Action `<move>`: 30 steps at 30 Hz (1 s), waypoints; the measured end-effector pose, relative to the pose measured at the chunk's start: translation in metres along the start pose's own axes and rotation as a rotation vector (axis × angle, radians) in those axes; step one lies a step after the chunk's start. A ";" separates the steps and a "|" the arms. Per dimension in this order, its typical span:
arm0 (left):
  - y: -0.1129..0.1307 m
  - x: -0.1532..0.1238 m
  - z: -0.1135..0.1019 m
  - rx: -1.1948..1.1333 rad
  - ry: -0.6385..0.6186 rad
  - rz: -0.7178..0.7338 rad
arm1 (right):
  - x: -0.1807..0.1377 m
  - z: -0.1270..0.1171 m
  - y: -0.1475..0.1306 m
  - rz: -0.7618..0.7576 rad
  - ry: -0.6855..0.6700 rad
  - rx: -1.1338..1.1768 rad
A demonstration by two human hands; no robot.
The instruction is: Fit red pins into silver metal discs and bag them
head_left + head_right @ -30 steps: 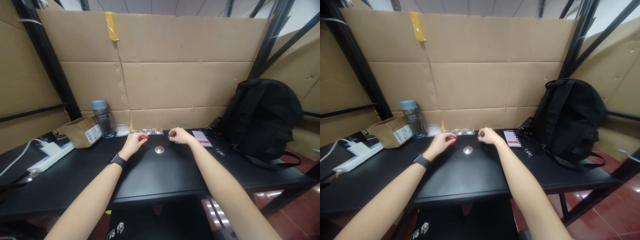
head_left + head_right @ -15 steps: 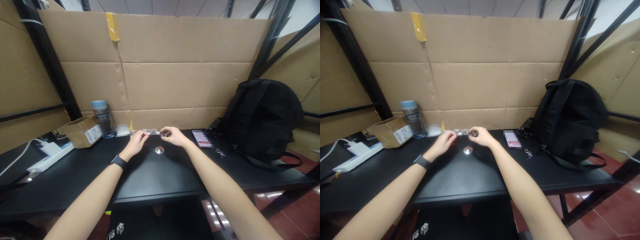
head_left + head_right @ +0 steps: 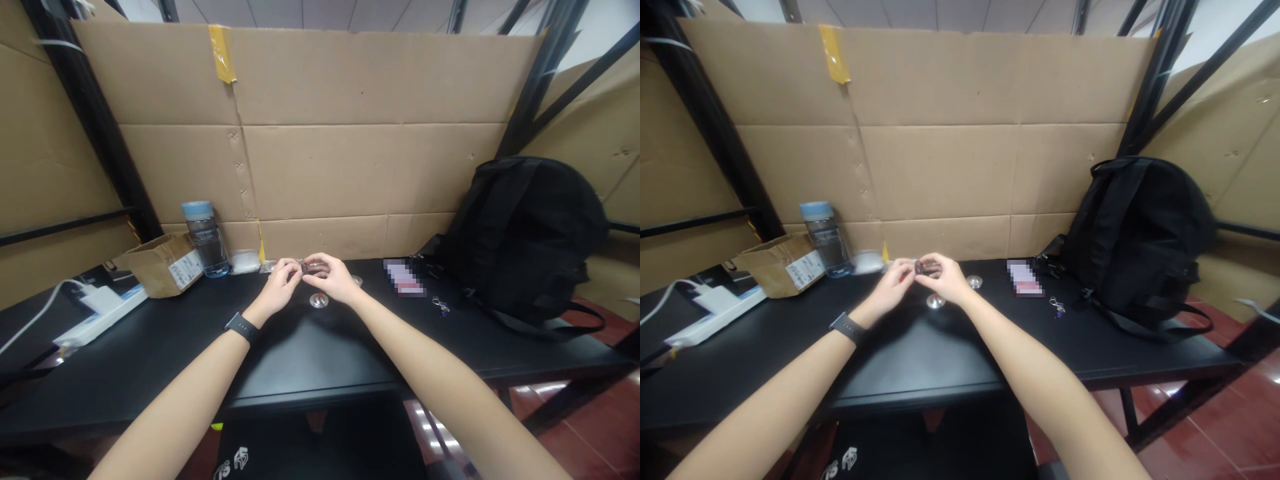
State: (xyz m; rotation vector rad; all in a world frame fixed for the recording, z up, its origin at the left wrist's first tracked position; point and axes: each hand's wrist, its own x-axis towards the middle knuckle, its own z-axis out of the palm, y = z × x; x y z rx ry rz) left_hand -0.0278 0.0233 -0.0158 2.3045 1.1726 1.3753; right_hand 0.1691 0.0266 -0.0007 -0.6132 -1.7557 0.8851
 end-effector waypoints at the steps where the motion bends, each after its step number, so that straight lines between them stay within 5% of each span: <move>1: 0.000 0.000 0.001 -0.001 -0.003 0.006 | 0.000 0.000 -0.001 0.000 -0.005 0.000; 23: -0.003 0.000 0.005 -0.007 0.054 0.023 | -0.002 0.005 -0.004 -0.012 0.001 0.026; 30: 0.004 -0.001 0.002 0.084 0.187 0.021 | -0.002 0.006 -0.002 0.061 0.009 0.103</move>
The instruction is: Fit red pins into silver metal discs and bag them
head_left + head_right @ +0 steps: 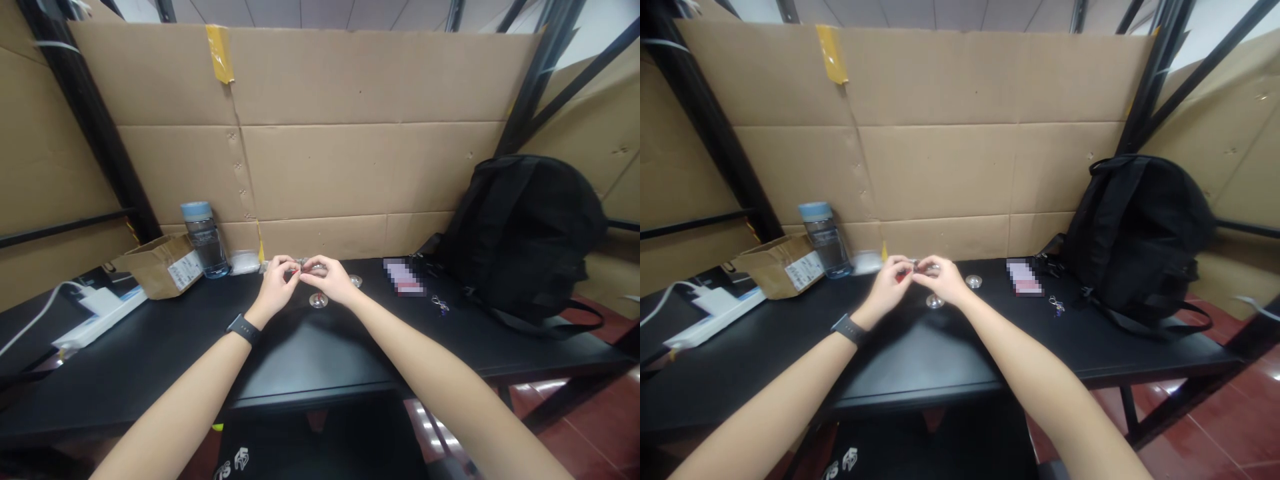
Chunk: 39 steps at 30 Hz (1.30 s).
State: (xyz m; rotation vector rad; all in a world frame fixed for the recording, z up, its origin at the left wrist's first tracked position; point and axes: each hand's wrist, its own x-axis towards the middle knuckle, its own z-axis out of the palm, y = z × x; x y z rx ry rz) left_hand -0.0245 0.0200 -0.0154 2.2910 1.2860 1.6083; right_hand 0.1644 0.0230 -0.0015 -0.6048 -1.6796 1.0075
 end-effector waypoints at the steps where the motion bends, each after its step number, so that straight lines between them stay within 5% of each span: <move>1: 0.001 0.000 -0.001 0.019 0.018 0.003 | 0.000 0.000 0.000 0.004 0.003 -0.009; 11: 0.014 -0.001 -0.008 0.152 0.085 0.071 | 0.003 0.000 -0.002 0.117 0.095 0.057; 26: 0.020 0.000 -0.008 0.054 0.062 0.038 | 0.003 -0.001 -0.002 0.052 0.102 -0.029; 32: 0.019 -0.003 -0.005 0.056 -0.169 -0.052 | 0.003 -0.006 0.002 0.013 0.045 -0.092; 39: 0.014 -0.006 -0.001 0.209 -0.288 -0.026 | 0.004 -0.015 0.008 0.009 0.040 -0.178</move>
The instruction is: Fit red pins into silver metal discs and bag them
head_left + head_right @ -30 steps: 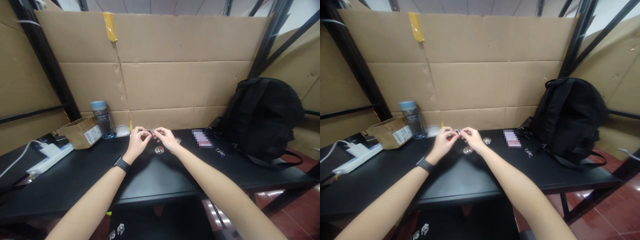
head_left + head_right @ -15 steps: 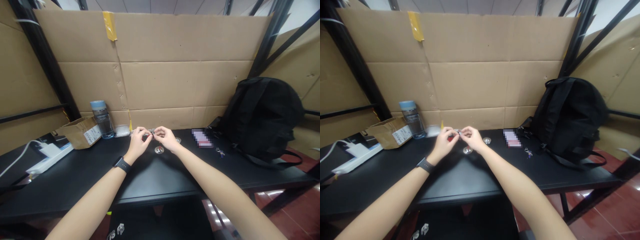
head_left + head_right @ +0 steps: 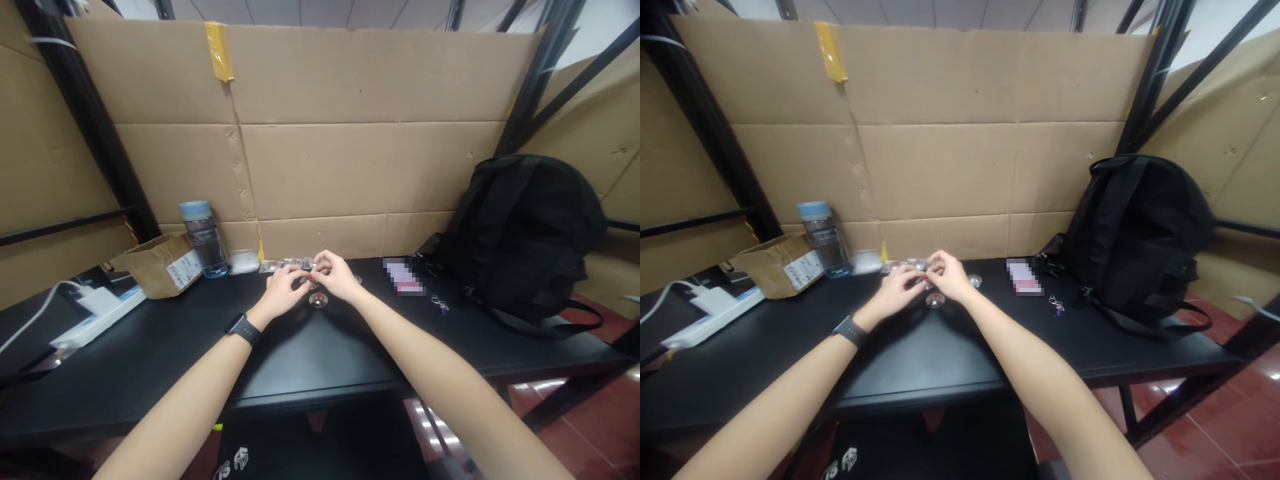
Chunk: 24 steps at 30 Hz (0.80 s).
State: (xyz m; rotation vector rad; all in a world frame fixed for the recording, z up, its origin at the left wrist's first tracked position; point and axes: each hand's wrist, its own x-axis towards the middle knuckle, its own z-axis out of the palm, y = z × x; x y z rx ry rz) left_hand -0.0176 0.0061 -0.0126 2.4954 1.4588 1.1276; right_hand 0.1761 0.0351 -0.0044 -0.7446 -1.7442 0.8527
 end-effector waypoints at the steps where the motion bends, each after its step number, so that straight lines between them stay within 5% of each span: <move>1: 0.000 0.000 0.000 0.015 -0.012 -0.002 | 0.000 0.000 0.000 -0.004 -0.004 -0.016; 24: -0.011 0.000 -0.005 0.036 -0.093 -0.013 | -0.008 0.007 -0.005 0.009 -0.170 -0.084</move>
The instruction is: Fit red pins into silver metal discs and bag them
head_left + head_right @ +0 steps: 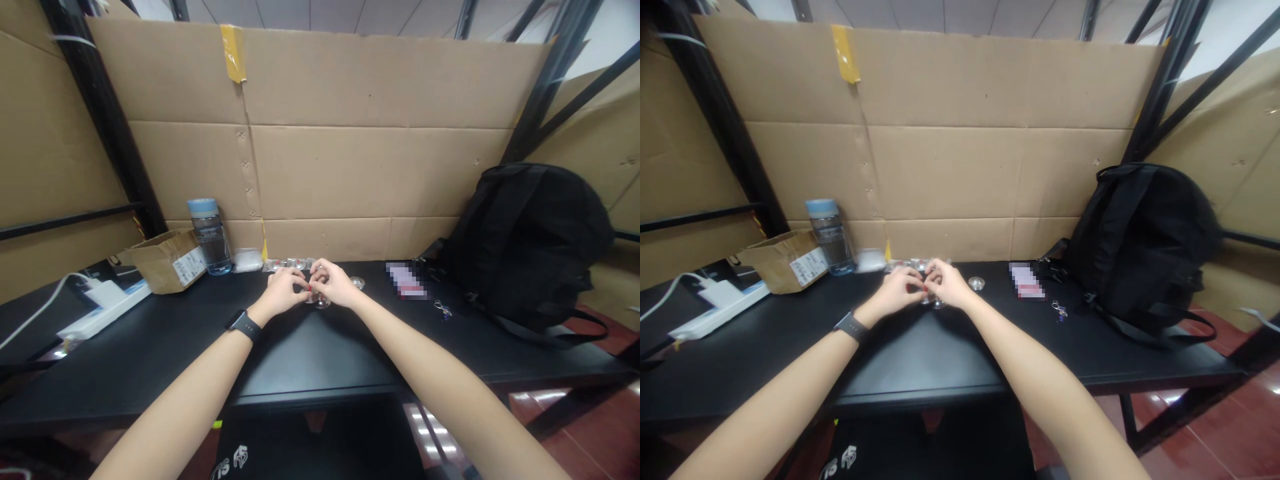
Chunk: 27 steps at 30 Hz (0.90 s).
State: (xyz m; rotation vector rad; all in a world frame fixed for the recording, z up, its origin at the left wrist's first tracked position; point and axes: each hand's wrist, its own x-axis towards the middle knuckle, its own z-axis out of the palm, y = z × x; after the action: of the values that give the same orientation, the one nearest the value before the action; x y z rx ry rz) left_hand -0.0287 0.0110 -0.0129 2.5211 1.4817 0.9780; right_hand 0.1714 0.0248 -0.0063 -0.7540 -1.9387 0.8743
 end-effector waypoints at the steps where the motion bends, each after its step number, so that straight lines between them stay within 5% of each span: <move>1: 0.000 0.000 0.000 0.001 0.000 0.005 | 0.000 0.000 0.000 0.006 -0.003 0.004; 13: 0.000 0.001 -0.001 -0.024 0.019 0.047 | 0.001 0.001 0.000 -0.017 -0.017 0.019; 18: 0.000 0.000 -0.002 0.044 0.023 0.062 | 0.001 -0.011 -0.002 -0.033 -0.020 -0.290; 22: 0.002 0.000 -0.006 0.079 0.024 0.047 | 0.000 -0.030 0.000 0.060 -0.194 -0.569; 27: 0.007 -0.001 -0.012 0.113 0.023 0.003 | -0.001 -0.041 0.007 0.158 -0.335 -0.572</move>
State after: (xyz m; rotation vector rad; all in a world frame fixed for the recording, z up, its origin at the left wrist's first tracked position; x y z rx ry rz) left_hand -0.0299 0.0035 -0.0009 2.5977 1.5833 0.9529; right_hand 0.2091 0.0391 0.0037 -1.1605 -2.4994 0.5558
